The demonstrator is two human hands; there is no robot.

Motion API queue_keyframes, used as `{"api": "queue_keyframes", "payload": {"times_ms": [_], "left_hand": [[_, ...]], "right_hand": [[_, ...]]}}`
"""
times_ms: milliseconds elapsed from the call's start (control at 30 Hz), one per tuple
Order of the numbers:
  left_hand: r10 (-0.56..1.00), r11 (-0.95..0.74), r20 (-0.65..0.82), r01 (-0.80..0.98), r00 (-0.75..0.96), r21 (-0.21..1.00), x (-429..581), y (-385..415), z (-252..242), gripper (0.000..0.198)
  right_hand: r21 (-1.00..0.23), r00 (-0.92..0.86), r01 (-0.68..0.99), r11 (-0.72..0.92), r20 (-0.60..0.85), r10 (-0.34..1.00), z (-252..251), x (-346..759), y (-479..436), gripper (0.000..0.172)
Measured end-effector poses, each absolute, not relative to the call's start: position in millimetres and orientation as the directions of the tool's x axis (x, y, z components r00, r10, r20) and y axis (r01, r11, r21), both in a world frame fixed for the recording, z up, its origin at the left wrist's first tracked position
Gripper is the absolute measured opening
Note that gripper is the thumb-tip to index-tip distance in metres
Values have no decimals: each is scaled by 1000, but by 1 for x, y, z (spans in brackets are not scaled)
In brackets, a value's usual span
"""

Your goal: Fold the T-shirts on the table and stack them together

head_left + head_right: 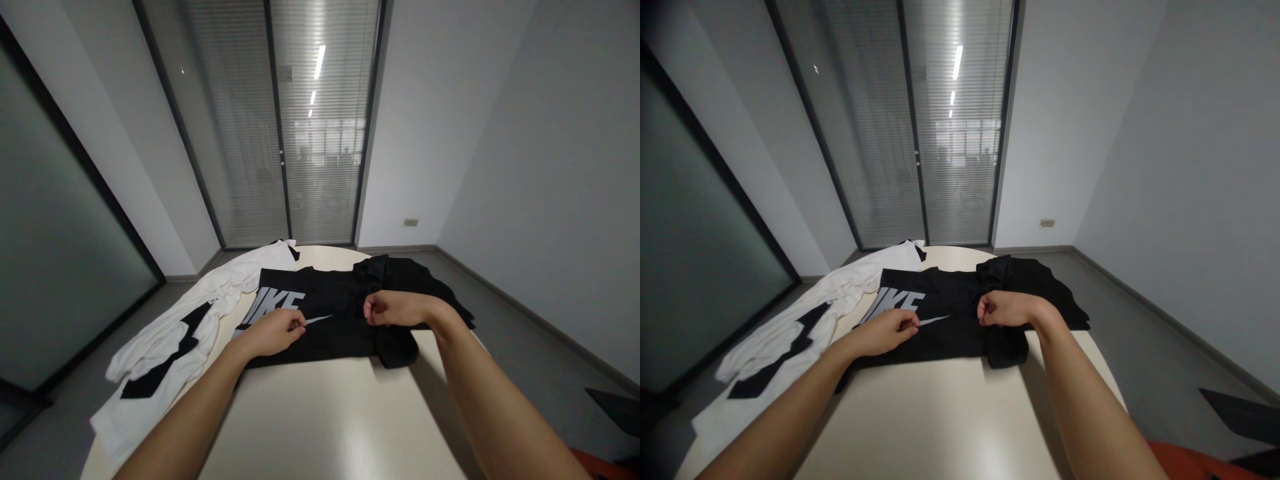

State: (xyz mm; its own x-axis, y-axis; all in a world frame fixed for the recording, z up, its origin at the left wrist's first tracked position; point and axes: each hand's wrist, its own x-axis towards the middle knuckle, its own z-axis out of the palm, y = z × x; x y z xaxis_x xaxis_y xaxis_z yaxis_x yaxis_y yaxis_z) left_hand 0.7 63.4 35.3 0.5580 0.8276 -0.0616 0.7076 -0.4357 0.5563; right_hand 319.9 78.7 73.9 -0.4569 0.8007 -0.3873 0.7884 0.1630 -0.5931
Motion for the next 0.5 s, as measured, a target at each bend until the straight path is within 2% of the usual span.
{"api": "queue_keyframes", "payload": {"times_ms": [133,233,367,433,500], "left_hand": [[759,-340,-187,625,623,703,0,61,38,28],[594,-238,-359,584,720,776,-1,55,41,30],[339,-75,-523,576,782,814,1,47,42,37],[360,-66,-528,585,769,808,5,47,41,42],[520,-203,-397,561,756,803,10,48,38,43]], "right_hand": [[-673,-511,738,51,-508,693,81,312,73,49],[-659,-498,750,-56,-619,607,85,309,69,64],[-672,-485,738,-58,-589,647,83,312,71,62],[-695,-491,718,-39,-545,680,78,315,75,57],[-716,-491,698,0,-478,729,72,317,80,52]]}}
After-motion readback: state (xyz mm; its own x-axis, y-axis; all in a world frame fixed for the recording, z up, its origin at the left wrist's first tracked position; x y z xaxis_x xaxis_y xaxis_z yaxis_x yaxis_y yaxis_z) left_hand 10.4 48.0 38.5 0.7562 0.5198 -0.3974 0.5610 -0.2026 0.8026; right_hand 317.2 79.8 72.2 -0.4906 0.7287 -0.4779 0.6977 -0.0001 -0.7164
